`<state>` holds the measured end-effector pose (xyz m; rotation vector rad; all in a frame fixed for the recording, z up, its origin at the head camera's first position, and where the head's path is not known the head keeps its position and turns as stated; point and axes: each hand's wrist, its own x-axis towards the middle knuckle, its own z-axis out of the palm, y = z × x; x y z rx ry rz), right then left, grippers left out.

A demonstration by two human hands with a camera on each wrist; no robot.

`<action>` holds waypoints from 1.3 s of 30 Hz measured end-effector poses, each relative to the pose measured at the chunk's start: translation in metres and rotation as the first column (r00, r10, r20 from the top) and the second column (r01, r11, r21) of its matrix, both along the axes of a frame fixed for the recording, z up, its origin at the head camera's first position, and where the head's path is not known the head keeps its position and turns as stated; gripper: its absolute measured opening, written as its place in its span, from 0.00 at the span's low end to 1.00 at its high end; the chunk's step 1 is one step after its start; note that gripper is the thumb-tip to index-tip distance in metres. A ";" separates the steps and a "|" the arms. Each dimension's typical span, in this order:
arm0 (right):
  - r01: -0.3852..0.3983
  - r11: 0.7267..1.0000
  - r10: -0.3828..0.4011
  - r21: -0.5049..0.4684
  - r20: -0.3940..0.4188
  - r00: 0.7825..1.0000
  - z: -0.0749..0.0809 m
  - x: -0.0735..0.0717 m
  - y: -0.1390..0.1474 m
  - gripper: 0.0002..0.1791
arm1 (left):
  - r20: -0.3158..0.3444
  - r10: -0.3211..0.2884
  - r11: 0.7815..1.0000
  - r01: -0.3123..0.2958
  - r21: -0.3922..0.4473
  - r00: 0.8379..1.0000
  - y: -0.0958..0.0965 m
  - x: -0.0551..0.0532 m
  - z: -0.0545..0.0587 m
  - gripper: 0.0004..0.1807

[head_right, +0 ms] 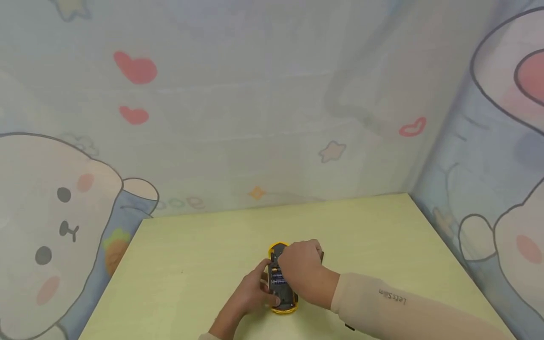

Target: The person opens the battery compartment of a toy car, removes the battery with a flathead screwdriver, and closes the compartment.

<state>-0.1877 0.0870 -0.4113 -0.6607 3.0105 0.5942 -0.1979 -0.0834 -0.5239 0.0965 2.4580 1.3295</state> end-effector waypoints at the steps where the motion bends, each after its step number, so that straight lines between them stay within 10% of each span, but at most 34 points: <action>1: 0.001 1.000 -0.001 -0.016 0.007 1.000 0.000 -0.002 0.002 0.10 | -0.001 -0.002 1.000 0.002 0.001 1.000 0.000 0.000 0.000 0.57; 9: -0.092 0.949 0.094 -0.303 -0.007 0.996 -0.017 -0.017 0.051 0.05 | -0.055 -0.027 1.000 0.028 0.004 0.998 -0.003 -0.003 -0.002 0.57; 18: 0.052 0.759 0.076 -0.649 0.168 0.983 -0.061 -0.020 0.095 0.14 | -0.069 -0.006 1.000 0.005 -0.016 0.998 -0.008 -0.006 -0.004 0.57; 33: 0.142 0.512 0.022 -0.847 0.179 0.984 -0.136 -0.003 0.123 0.16 | -0.064 0.002 1.000 -0.002 0.008 0.998 -0.006 -0.004 -0.011 0.59; 39: 0.143 0.491 -0.009 -0.859 0.159 0.987 -0.132 0.001 0.121 0.15 | -0.074 0.003 1.000 -0.003 0.000 0.997 -0.007 -0.003 -0.011 0.58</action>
